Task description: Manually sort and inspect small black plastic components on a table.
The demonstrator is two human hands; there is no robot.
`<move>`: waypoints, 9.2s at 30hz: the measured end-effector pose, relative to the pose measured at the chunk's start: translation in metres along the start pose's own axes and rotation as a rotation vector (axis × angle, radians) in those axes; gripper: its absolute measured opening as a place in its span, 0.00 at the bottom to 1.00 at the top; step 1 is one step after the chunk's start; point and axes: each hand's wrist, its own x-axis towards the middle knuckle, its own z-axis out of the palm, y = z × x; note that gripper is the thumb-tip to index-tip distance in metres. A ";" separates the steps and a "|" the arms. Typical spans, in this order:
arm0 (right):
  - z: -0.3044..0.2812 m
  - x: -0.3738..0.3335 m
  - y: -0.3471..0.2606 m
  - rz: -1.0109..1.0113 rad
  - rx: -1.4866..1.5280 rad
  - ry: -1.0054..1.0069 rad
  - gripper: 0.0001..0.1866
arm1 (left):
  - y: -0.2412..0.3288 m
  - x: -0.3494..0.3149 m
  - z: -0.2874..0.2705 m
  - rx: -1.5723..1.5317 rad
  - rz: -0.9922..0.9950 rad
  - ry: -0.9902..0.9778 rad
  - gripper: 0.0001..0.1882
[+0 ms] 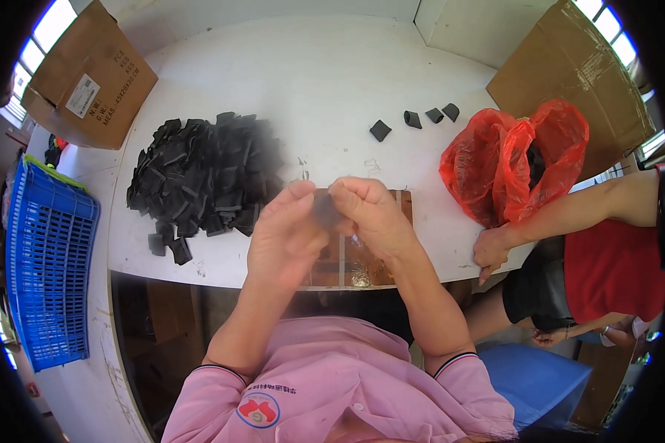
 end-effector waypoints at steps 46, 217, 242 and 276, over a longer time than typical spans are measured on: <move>-0.017 -0.052 0.032 0.021 -0.423 0.544 0.16 | -0.033 -0.016 -0.072 2.265 0.517 0.079 0.16; 0.031 -0.055 0.037 -0.657 -0.961 0.484 0.08 | -0.039 -0.040 -0.030 1.581 0.726 0.273 0.02; 0.024 -0.051 -0.012 0.043 -0.125 0.038 0.13 | -0.007 -0.034 -0.010 0.090 0.039 -0.229 0.09; 0.025 -0.035 -0.018 -0.716 -0.975 0.329 0.17 | -0.001 0.001 0.018 1.221 0.721 -0.068 0.10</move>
